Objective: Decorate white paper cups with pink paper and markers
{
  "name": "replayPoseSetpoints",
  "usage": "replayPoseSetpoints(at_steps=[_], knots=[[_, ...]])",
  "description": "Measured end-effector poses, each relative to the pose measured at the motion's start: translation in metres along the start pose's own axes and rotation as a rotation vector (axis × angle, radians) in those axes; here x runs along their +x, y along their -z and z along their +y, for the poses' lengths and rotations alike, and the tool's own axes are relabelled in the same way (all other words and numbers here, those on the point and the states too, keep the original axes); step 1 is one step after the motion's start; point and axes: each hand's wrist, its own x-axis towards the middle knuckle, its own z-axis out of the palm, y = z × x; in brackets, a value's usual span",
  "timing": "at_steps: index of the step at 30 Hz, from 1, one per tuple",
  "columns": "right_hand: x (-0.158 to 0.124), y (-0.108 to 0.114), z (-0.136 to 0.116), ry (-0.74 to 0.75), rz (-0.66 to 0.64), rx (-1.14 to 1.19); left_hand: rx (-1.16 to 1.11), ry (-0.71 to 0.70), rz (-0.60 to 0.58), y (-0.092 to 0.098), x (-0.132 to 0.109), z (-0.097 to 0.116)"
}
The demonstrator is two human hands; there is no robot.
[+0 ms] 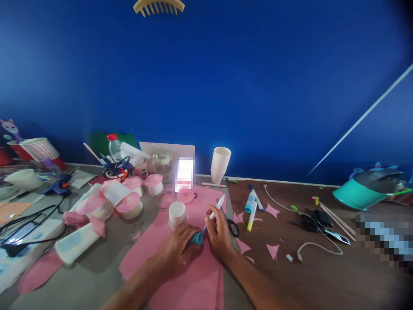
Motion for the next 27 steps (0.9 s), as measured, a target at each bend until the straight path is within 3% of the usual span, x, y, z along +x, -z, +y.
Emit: replayPoseSetpoints(at_steps=[8, 14, 21, 27], knots=[[-0.001, -0.005, 0.006, 0.023, 0.000, -0.040, 0.023, -0.101, 0.020, -0.006, -0.003, -0.010], [-0.002, -0.009, 0.010, 0.002, 0.017, -0.040, 0.088, -0.168, 0.186, -0.012, -0.007, -0.022], [-0.001, -0.011, 0.005, 0.007, 0.027, -0.095, 0.100, -0.201, 0.373, -0.006, -0.004, -0.013], [-0.004, -0.011, -0.005, 0.022, -0.045, -0.141, 0.066, -0.238, 0.414, 0.002, 0.000, -0.010]])
